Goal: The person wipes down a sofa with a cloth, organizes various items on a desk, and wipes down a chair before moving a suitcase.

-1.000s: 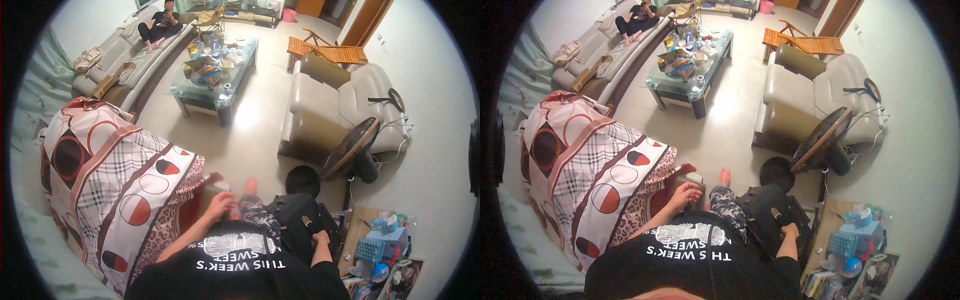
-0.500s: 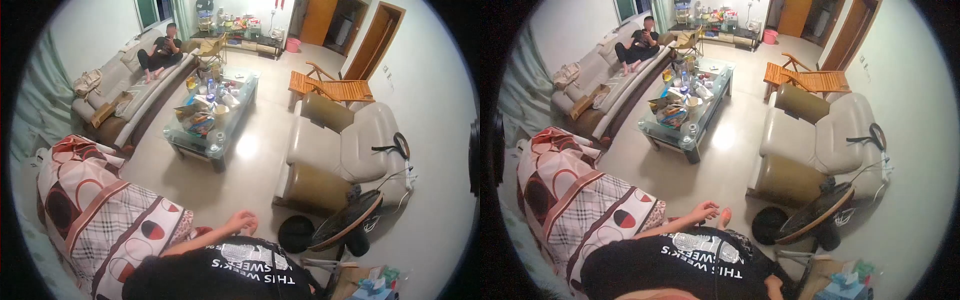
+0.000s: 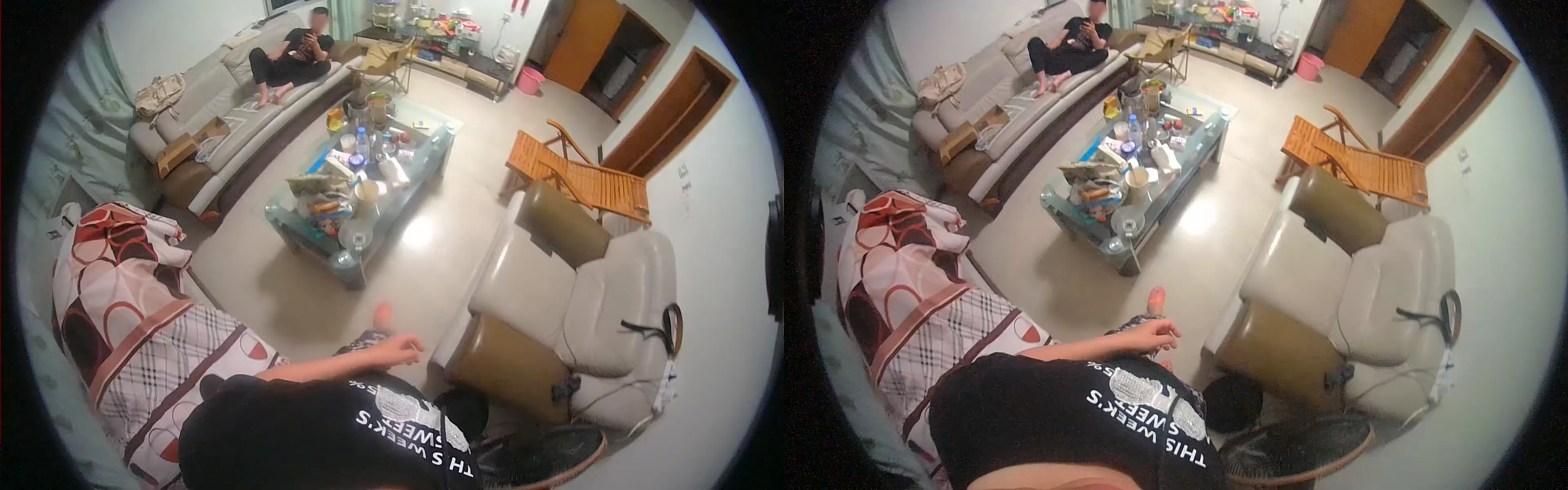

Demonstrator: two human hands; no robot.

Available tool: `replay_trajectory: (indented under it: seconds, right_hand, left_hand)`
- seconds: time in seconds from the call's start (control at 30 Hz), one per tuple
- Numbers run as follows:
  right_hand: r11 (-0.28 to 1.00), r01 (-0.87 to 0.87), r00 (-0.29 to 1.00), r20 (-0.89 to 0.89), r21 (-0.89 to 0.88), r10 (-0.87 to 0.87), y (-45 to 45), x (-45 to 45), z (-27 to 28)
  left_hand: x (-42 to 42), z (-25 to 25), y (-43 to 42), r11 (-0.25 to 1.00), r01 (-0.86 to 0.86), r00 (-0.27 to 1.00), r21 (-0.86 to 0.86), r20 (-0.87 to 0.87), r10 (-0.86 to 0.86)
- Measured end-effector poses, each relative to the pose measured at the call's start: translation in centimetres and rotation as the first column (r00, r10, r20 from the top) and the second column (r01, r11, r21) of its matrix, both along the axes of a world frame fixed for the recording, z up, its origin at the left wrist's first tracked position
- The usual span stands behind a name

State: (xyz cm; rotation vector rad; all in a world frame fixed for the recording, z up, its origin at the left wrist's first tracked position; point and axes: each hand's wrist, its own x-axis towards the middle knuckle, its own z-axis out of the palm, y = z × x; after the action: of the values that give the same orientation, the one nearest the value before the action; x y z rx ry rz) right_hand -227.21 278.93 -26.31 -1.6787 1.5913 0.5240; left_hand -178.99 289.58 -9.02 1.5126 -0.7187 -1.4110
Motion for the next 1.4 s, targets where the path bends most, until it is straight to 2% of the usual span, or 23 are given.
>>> replay_trajectory:
  seconds: [0.07, 0.17, 0.37, 0.43, 0.47, 0.5, 0.53, 0.6, 0.63, 0.7, 0.77, 0.8, 0.83, 0.9, 1.03, 1.1, 1.13, 1.17, 1.23, 1.27, 1.3, 1.37, 1.4]
  right_hand:
    - [0.997, 0.04, 0.996, 0.082, -0.061, -0.035, -2.7, 4.3, -1.7]
    - [0.984, 0.096, 0.976, 0.21, -0.153, -0.062, -7.1, 11.1, -4.2]
    - [0.92, 0.245, 0.887, 0.453, -0.306, -0.086, -18.0, 23.4, -5.8]
    - [0.896, 0.307, 0.847, 0.522, -0.32, -0.104, -20.4, 25.7, -9.0]
    - [0.902, 0.302, 0.851, 0.515, -0.308, -0.109, -24.1, 22.1, -8.4]
    - [0.877, 0.392, 0.783, 0.6, -0.276, -0.162, -24.9, 28.2, -5.1]
    - [0.845, 0.481, 0.702, 0.681, -0.233, -0.211, -24.5, 35.7, 1.8]
    - [0.805, 0.474, 0.734, 0.665, -0.357, -0.138, -25.5, 42.2, 8.2]
    - [0.807, 0.476, 0.734, 0.663, -0.349, -0.146, -26.3, 45.2, 9.8]
    - [0.671, 0.501, 0.731, 0.682, -0.547, 0.009, -28.0, 49.6, 12.5]
    - [0.661, 0.46, 0.75, 0.658, -0.593, 0.068, -30.6, 53.8, 15.6]
    - [0.653, 0.405, 0.76, 0.633, -0.64, 0.148, -32.2, 55.6, 16.5]
    - [0.648, 0.42, 0.757, 0.639, -0.636, 0.136, -34.1, 57.2, 16.9]
    - [0.71, 0.45, 0.708, 0.701, -0.542, 0.086, -38.5, 60.0, 17.4]
    - [0.691, 0.439, 0.691, 0.707, -0.574, 0.147, -49.2, 64.6, 17.1]
    - [0.687, 0.446, 0.674, 0.72, -0.574, 0.164, -54.2, 68.1, 17.3]
    - [0.778, 0.501, 0.548, 0.835, -0.378, 0.052, -56.6, 69.4, 17.5]
    - [0.777, 0.512, 0.531, 0.846, -0.368, 0.051, -58.9, 71.4, 17.3]
    - [0.732, 0.482, 0.503, 0.837, -0.481, 0.218, -63.3, 74.4, 17.3]
    - [0.819, 0.485, 0.418, 0.904, -0.306, 0.09, -65.0, 76.1, 17.7]
    - [0.818, 0.487, 0.436, 0.897, -0.305, 0.074, -66.3, 77.3, 18.0]
    - [0.937, 0.293, 0.29, 0.916, 0.191, -0.278, -68.8, 80.3, 18.9]
    - [0.952, 0.167, 0.208, 0.934, 0.258, -0.29, -69.6, 81.9, 19.3]
  left_hand:
    - [3.9, -1.4, -1.3, 0.999, -0.043, 0.996, 0.015, -0.073, 0.044]
    - [10.3, -2.1, -5.1, 0.997, -0.08, 0.997, -0.018, 0.005, 0.08]
    - [23.1, 5.0, -13.9, 0.973, -0.182, 0.983, -0.144, -0.006, 0.183]
    - [26.8, 4.6, -16.5, 0.968, -0.183, 0.982, -0.171, 0.01, 0.187]
    - [28.3, 4.2, -17.5, 0.967, -0.171, 0.982, -0.19, 0.052, 0.183]
    - [29.7, 4.0, -18.4, 0.967, -0.153, 0.98, -0.206, 0.094, 0.175]
    - [30.3, 5.9, -19.1, 0.966, -0.16, 0.983, -0.201, 0.061, 0.176]
    - [31.6, 6.1, -20.5, 0.978, -0.134, 0.989, -0.161, 0.035, 0.141]
    - [32.0, 5.8, -21.3, 0.984, -0.109, 0.994, -0.139, 0.0, 0.11]
    - [32.7, 4.5, -23.2, 0.987, -0.08, 0.997, -0.14, -0.004, 0.08]
    - [33.9, 4.5, -25.5, 0.995, -0.069, 0.998, -0.07, -0.02, 0.068]
    - [34.2, 2.5, -27.1, 0.976, -0.146, 0.985, -0.164, -0.116, 0.128]
    - [35.4, 2.9, -28.8, 0.978, -0.131, 0.988, -0.165, -0.108, 0.114]
    - [37.2, 4.2, -32.2, 0.979, -0.121, 0.99, -0.166, -0.092, 0.107]
    - [41.4, 1.7, -40.6, 0.982, -0.051, 0.996, -0.183, 0.059, 0.063]
    - [43.5, 3.1, -44.5, 0.988, -0.061, 0.995, -0.144, 0.066, 0.071]
    - [44.5, 3.8, -46.4, 0.975, -0.086, 0.993, -0.204, 0.057, 0.099]
    - [45.7, 5.0, -48.5, 0.958, -0.106, 0.991, -0.268, 0.047, 0.123]
    - [48.2, 6.0, -52.1, 0.975, -0.073, 0.996, -0.211, 0.043, 0.084]
    - [49.2, 5.7, -53.7, 0.975, -0.101, 0.991, -0.197, 0.067, 0.116]
    - [49.7, 5.3, -55.1, 0.975, -0.132, 0.986, -0.179, 0.081, 0.148]
    - [51.2, 4.3, -57.3, 0.958, -0.209, 0.976, -0.197, 0.02, 0.217]
    - [51.8, 4.2, -58.3, 0.953, -0.246, 0.961, -0.176, 0.087, 0.264]
